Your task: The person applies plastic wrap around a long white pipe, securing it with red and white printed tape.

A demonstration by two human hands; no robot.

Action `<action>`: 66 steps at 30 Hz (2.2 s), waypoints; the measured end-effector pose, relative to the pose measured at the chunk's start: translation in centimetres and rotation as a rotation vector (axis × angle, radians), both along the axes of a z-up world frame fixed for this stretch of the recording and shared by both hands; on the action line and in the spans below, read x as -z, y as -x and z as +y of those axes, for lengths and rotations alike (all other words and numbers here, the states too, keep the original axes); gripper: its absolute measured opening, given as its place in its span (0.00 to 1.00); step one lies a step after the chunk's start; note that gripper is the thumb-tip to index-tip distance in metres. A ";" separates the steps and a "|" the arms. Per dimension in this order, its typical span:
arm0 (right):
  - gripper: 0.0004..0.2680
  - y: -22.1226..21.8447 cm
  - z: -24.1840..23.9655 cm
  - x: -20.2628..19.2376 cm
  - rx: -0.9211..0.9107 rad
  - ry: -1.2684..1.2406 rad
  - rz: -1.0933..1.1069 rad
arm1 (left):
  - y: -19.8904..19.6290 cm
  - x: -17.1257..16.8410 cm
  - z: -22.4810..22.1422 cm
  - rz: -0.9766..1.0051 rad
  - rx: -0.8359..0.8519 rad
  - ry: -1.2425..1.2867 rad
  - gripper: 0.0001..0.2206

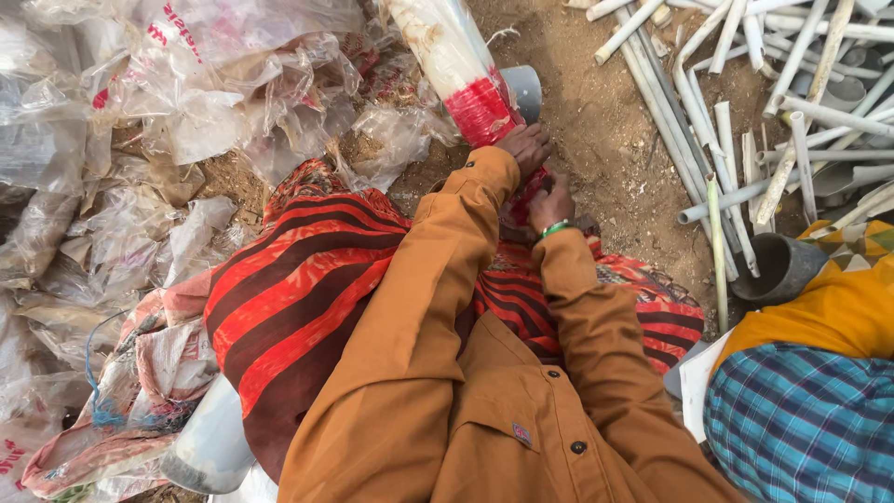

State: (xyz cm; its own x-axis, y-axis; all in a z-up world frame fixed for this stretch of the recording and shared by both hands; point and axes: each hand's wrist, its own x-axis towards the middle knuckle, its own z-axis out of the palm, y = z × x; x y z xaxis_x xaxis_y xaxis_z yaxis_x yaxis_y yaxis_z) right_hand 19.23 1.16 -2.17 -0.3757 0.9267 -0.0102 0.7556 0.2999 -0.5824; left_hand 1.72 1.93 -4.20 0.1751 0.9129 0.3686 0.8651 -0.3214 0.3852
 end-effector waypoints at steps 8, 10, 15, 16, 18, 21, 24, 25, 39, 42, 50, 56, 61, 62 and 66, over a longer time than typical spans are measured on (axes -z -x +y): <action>0.16 -1.6 -0.3 -1.5 0.181 0.601 0.499 | 1.7 -3.7 -1.5 0.001 -0.002 -0.037 0.13; 0.18 -3.1 -0.6 -2.3 0.207 0.715 0.651 | 1.5 -5.4 -2.7 -0.018 -0.005 -0.060 0.17; 0.08 -5.6 -3.3 -1.1 0.457 0.390 0.747 | -0.2 -9.8 -5.9 -0.088 -0.356 0.012 0.21; 0.07 -5.2 -2.9 -1.0 0.479 0.302 0.736 | -0.6 -10.8 -6.1 -0.105 -0.491 -0.055 0.22; 0.08 -5.5 -3.1 -0.6 0.423 0.198 0.721 | -2.5 -11.4 -7.0 -0.073 -0.517 0.062 0.24; 0.08 -4.9 -3.3 -0.2 0.421 0.214 0.767 | -4.6 -10.4 -7.4 -0.052 -0.573 0.120 0.28; 0.08 -5.6 -4.1 0.1 0.363 0.296 0.859 | -6.3 -7.6 -6.0 0.002 -0.667 0.216 0.18; 0.08 -5.9 -4.1 0.1 0.324 0.316 0.898 | -6.7 -6.6 -5.3 0.032 -0.706 0.259 0.13; 0.07 -4.8 -4.3 0.2 0.337 0.154 0.966 | -2.2 1.4 -10.4 -0.190 -0.861 0.149 0.08; 0.07 -5.2 -3.9 0.4 0.323 0.146 0.980 | -2.2 -1.2 -12.3 -0.293 -0.960 0.208 0.08; 0.08 -4.6 -3.9 2.3 0.323 0.027 0.906 | -6.3 -6.4 -7.5 -0.146 -0.801 0.122 0.09; 0.08 -4.4 -4.1 2.2 0.366 0.036 0.794 | -6.8 -4.0 -4.7 -0.113 -0.860 0.285 0.12; 0.07 -4.7 -4.5 0.8 0.266 -0.203 0.813 | -5.0 -1.1 -2.1 -0.091 -0.819 0.345 0.09; 0.07 -4.7 -4.5 0.4 0.276 -0.127 0.842 | -4.8 -0.7 -2.1 -0.096 -0.795 0.272 0.09; 0.08 -5.0 -4.7 -0.5 0.321 0.063 0.891 | -3.2 0.2 -4.2 -0.096 -0.823 0.132 0.11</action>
